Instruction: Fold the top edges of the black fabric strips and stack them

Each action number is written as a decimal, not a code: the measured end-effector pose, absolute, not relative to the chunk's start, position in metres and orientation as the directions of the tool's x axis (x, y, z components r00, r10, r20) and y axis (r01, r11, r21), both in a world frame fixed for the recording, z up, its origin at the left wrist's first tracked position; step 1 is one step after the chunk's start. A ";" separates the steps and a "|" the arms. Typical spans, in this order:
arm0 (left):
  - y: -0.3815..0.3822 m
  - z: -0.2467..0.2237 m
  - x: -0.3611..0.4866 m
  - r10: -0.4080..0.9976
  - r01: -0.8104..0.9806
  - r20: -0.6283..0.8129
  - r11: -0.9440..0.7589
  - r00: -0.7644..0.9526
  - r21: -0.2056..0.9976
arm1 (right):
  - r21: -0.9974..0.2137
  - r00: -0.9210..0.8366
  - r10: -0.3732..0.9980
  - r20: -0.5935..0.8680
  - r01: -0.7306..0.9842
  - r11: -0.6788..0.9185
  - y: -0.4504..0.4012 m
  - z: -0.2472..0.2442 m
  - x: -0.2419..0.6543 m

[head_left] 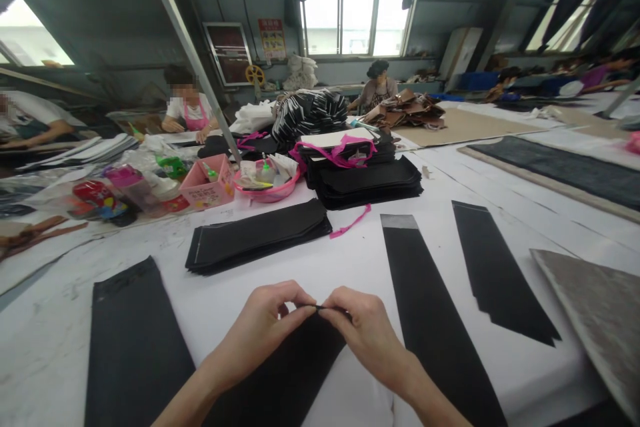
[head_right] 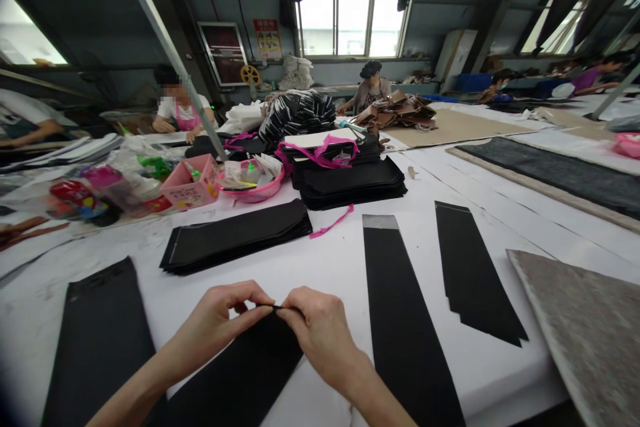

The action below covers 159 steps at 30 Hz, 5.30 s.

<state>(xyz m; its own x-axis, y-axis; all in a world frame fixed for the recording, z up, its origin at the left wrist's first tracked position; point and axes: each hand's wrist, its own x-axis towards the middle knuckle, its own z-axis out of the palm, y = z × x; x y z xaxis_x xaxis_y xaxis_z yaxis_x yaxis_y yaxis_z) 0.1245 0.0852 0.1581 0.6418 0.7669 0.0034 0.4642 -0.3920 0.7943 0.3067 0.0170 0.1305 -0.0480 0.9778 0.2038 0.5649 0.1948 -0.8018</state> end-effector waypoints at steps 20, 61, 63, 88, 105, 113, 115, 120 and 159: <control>0.086 0.146 0.122 0.728 0.395 -0.125 -0.212 0.674 0.894 | -0.863 -0.040 0.994 0.105 0.493 0.111 0.011 0.126 0.309; 0.089 0.145 0.107 0.725 0.375 -0.228 -0.045 0.650 0.926 | -0.933 0.005 0.997 -0.074 0.354 -0.071 -0.007 0.122 0.342; 0.090 0.144 0.107 0.747 0.368 -0.237 -0.012 0.622 0.930 | -0.940 -0.024 0.997 -0.069 0.336 -0.057 -0.010 0.124 0.344; 0.072 0.139 0.119 0.738 0.303 -0.148 -0.081 0.659 0.950 | -0.898 -0.004 0.999 0.042 0.438 0.039 -0.002 0.123 0.312; 0.074 0.134 0.112 0.754 0.112 -0.064 -0.013 0.654 0.994 | -0.808 -0.035 0.996 0.085 0.582 0.089 -0.001 0.116 0.342; 0.082 0.163 0.085 0.844 0.323 0.148 -0.352 0.516 0.879 | -0.618 -0.088 0.942 0.325 0.734 0.282 0.015 0.124 0.341; 0.079 0.172 0.092 0.774 0.473 0.317 -0.600 0.548 0.646 | -0.564 -0.164 0.911 0.378 0.739 0.367 0.021 0.130 0.332; 0.077 0.184 0.119 0.571 0.565 0.335 -0.815 0.750 0.125 | -0.600 -0.110 0.891 0.441 0.702 0.384 0.036 0.146 0.311; 0.283 0.087 -0.044 0.876 0.570 0.280 -0.008 -0.392 0.822 | -0.702 0.311 0.926 0.215 0.709 -0.075 0.315 0.102 0.337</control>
<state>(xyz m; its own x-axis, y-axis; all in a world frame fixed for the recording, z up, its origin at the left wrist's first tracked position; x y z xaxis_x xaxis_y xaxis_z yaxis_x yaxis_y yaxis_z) -0.0445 0.2834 0.0865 -0.3920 0.8763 0.2801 0.5699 -0.0078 0.8217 0.3366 0.3149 0.1016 0.3106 0.9258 0.2153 0.7087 -0.0747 -0.7015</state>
